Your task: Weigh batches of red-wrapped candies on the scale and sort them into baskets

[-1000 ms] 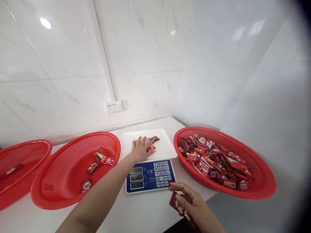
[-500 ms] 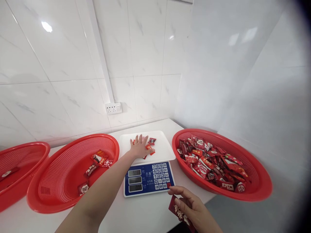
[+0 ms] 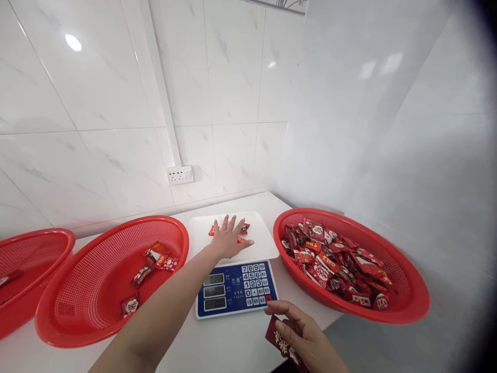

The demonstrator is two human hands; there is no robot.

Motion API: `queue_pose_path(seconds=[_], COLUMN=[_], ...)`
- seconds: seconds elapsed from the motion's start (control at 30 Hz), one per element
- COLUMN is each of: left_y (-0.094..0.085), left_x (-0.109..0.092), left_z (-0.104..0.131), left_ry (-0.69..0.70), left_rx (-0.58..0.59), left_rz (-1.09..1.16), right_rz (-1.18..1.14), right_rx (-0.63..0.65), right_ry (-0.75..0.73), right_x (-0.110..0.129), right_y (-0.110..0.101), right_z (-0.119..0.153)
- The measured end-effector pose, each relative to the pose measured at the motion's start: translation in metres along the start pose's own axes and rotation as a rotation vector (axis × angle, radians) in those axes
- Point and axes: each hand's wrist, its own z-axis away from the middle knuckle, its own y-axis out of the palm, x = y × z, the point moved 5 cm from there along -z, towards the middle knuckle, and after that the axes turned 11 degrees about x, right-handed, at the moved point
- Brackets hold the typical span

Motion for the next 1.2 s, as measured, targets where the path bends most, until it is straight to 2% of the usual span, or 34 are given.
queue_pose_path(seconds=[0.1, 0.2, 0.27, 0.37, 0.47, 0.57, 0.67, 0.87, 1.07, 1.2], left_y=[0.002, 0.023, 0.04, 0.054, 0.061, 0.064, 0.06, 0.042, 0.035, 0.02], left_x=[-0.022, -0.046, -0.054, -0.047, -0.033, -0.023, -0.013, 0.006, 0.013, 0.028], left_z=[0.035, 0.079, 0.104, 0.126, 0.133, 0.137, 0.14, 0.144, 0.142, 0.149], left_ry=[0.063, 0.172, 0.222, 0.16, 0.059, 0.023, 0.006, -0.001, 0.036, 0.021], left_rx=[-0.007, 0.091, 0.177, 0.151, 0.141, 0.166, 0.082, -0.11, -0.058, -0.26], left_rz=[0.113, 0.297, 0.669, 1.04, 1.189, 1.224, 1.192, 1.241, 1.395, 1.337], right_rz=[-0.034, -0.035, -0.029, 0.014, 0.168, 0.362, 0.51, 0.571, 0.556, 0.746], right_rx=[-0.054, -0.082, -0.08, -0.041, 0.017, 0.04, 0.063, 0.101, 0.152, 0.097], right_ry=[-0.053, -0.097, -0.12, -0.162, -0.191, -0.237, -0.277, -0.233, -0.224, -0.294], right_x=[0.01, 0.021, 0.025, 0.027, 0.026, 0.028, 0.034, 0.053, 0.074, 0.093], right_y=[0.001, 0.006, 0.013, 0.028, 0.045, 0.058, 0.065, 0.066, 0.067, 0.054], right_z=[-0.002, -0.007, -0.011, -0.017, -0.023, -0.027, -0.031, -0.041, -0.056, -0.086])
